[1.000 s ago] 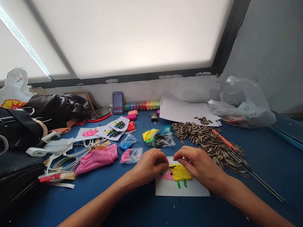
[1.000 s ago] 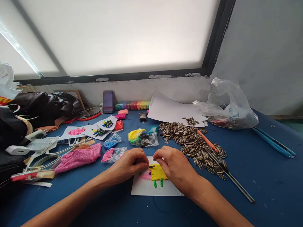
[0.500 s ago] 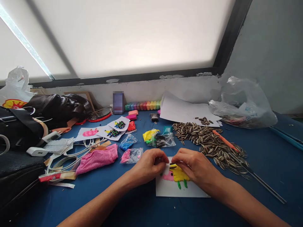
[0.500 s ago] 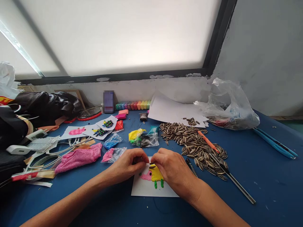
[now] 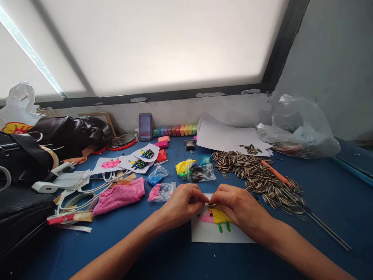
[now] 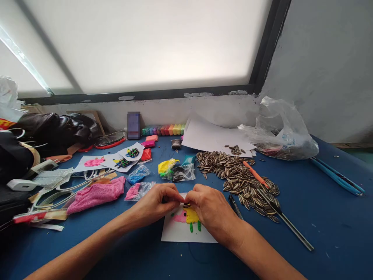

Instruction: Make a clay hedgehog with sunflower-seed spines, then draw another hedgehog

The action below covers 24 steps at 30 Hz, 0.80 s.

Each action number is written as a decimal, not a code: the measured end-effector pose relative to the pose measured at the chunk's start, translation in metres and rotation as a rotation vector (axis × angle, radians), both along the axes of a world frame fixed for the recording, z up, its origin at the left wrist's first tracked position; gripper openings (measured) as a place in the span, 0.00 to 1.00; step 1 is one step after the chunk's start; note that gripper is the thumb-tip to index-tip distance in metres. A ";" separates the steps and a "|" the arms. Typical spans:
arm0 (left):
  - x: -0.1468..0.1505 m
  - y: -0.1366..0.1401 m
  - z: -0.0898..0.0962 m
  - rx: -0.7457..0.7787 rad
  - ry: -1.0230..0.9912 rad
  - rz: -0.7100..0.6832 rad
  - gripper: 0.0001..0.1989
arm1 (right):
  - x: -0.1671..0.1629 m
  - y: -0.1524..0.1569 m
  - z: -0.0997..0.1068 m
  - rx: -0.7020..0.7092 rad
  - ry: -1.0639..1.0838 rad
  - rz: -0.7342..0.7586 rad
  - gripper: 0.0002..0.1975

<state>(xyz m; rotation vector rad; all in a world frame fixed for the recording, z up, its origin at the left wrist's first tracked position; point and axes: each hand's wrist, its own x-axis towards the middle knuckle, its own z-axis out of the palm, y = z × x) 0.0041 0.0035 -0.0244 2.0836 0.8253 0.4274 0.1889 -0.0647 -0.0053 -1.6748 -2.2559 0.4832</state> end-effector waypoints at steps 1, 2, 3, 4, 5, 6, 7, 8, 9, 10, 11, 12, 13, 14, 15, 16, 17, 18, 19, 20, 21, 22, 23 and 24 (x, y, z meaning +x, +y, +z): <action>0.000 0.000 0.001 0.002 0.009 -0.003 0.15 | 0.000 0.000 0.000 -0.001 -0.005 -0.002 0.12; 0.000 0.000 0.001 0.011 0.017 -0.006 0.15 | -0.001 0.001 0.000 0.001 -0.010 -0.004 0.12; 0.000 0.000 0.002 0.024 0.024 -0.009 0.15 | -0.001 0.001 -0.001 0.005 -0.012 -0.002 0.12; 0.000 -0.001 0.002 0.041 0.028 -0.011 0.15 | -0.001 0.001 -0.001 0.011 -0.014 0.003 0.12; 0.000 -0.001 0.002 0.060 0.031 -0.014 0.15 | -0.002 0.001 -0.002 0.017 -0.016 0.008 0.12; 0.001 -0.001 0.002 0.077 0.030 -0.018 0.16 | -0.002 0.001 -0.003 0.022 -0.018 0.012 0.12; 0.001 -0.001 0.001 0.094 0.027 -0.023 0.16 | -0.002 0.001 -0.003 0.028 -0.020 0.017 0.12; 0.000 -0.001 0.000 0.109 0.023 -0.029 0.17 | -0.003 0.001 -0.004 0.032 -0.021 0.020 0.12; 0.000 -0.001 -0.001 0.124 0.018 -0.035 0.17 | -0.003 0.001 -0.005 0.035 -0.023 0.022 0.12; 0.000 -0.001 -0.002 0.140 0.014 -0.040 0.17 | -0.003 0.000 -0.005 0.038 -0.025 0.023 0.12; 0.000 -0.001 -0.003 0.156 0.012 -0.044 0.17 | -0.003 0.000 -0.005 0.039 -0.028 0.024 0.12; 0.000 -0.001 -0.004 0.174 0.013 -0.049 0.16 | -0.004 0.000 -0.005 0.039 -0.030 0.024 0.11; 0.000 -0.002 -0.004 0.194 0.016 -0.056 0.16 | -0.004 -0.001 -0.005 0.037 -0.031 0.024 0.11; 0.000 -0.002 -0.004 0.214 0.019 -0.063 0.15 | -0.004 -0.001 -0.005 0.035 -0.032 0.024 0.11; 0.000 -0.003 -0.004 0.234 0.027 -0.069 0.15 | -0.004 -0.001 -0.005 0.034 -0.034 0.024 0.11; 0.000 -0.003 -0.003 0.253 0.036 -0.074 0.14 | -0.004 -0.001 -0.005 0.032 -0.035 0.024 0.11; 0.000 -0.004 -0.002 0.269 0.046 -0.077 0.13 | -0.004 -0.001 -0.005 0.031 -0.039 0.023 0.11; 0.000 -0.005 -0.002 0.282 0.055 -0.080 0.13 | -0.004 -0.001 -0.005 0.030 -0.043 0.022 0.11; 0.001 -0.005 -0.001 0.292 0.063 -0.082 0.12 | -0.005 -0.001 -0.005 0.030 -0.048 0.021 0.10; 0.001 -0.005 -0.001 0.300 0.069 -0.086 0.12 | -0.005 -0.001 -0.005 0.030 -0.053 0.020 0.10; 0.001 -0.005 -0.001 0.306 0.071 -0.091 0.12 | -0.005 -0.001 -0.005 0.030 -0.057 0.020 0.10; 0.001 -0.005 -0.001 0.309 0.068 -0.095 0.12 | -0.005 -0.001 -0.005 0.030 -0.059 0.021 0.10; 0.000 -0.004 -0.002 0.308 0.064 -0.099 0.12 | -0.005 -0.002 -0.005 0.031 -0.061 0.026 0.10; 0.000 -0.004 -0.002 0.303 0.056 -0.102 0.13 | -0.005 -0.003 -0.004 0.032 -0.067 0.031 0.10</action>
